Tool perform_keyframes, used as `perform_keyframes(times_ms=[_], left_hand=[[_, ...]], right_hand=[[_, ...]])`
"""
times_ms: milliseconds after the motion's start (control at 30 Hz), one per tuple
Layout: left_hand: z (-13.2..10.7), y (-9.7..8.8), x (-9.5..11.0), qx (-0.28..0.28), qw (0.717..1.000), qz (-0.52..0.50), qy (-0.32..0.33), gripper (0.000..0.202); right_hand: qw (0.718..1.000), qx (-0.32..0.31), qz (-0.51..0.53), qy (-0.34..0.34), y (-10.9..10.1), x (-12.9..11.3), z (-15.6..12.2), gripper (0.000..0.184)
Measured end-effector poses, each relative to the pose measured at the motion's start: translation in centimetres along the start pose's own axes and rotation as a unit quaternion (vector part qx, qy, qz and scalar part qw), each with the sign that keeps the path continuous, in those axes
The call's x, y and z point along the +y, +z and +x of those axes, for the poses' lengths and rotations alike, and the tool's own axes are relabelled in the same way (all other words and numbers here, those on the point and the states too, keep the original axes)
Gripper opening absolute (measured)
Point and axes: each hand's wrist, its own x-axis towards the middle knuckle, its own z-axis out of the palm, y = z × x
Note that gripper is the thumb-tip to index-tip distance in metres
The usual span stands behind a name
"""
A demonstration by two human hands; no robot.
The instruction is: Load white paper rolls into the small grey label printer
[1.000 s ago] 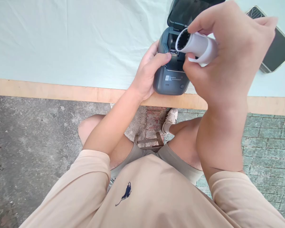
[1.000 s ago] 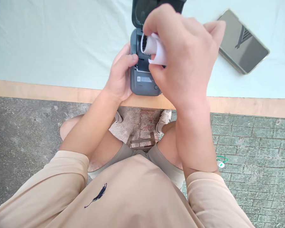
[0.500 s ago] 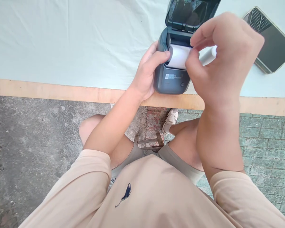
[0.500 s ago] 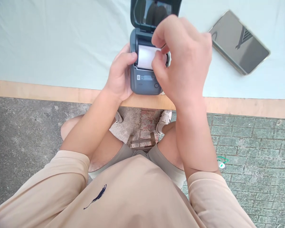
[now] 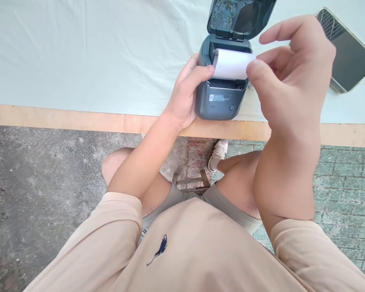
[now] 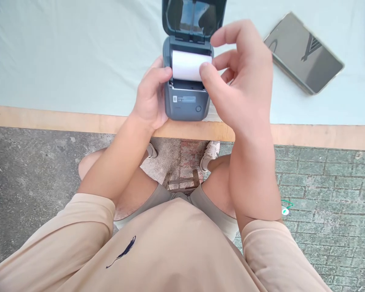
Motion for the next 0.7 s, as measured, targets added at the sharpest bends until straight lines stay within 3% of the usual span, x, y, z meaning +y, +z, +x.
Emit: perform_keyframes(times_ms=[133, 333, 467, 533, 633, 700], left_hand=[[0.08, -0.15, -0.06, -0.01, 1.0, -0.014, 0.022, 0.009], [-0.37, 0.21, 0.15, -0.019, 0.998, -0.029, 0.05, 0.006], [-0.66, 0.42, 0.28, -0.02, 0.998, 0.009, 0.053, 0.029], [-0.62, 0.25, 0.22, -0.028, 0.998, 0.02, 0.047, 0.032], [-0.45, -0.16, 0.07, -0.069, 0.997, 0.026, 0.032, 0.036], [-0.37, -0.4, 0.0, -0.105, 0.994, 0.026, 0.027, 0.04]], right_hand=[[0.998, -0.035, 0.033, 0.045, 0.08, -0.4, -0.32, 0.022], [0.993, -0.049, -0.051, 0.094, 0.35, -0.83, -0.39, 0.024], [0.991, -0.034, -0.105, 0.079, 0.35, -0.32, -0.32, 0.025], [0.992, 0.005, -0.114, 0.046, 0.24, -0.15, -0.23, 0.025], [0.985, 0.136, -0.104, -0.018, 0.02, -0.47, 0.11, 0.028], [0.984, 0.164, -0.059, -0.044, -0.12, -0.98, 0.42, 0.031]])
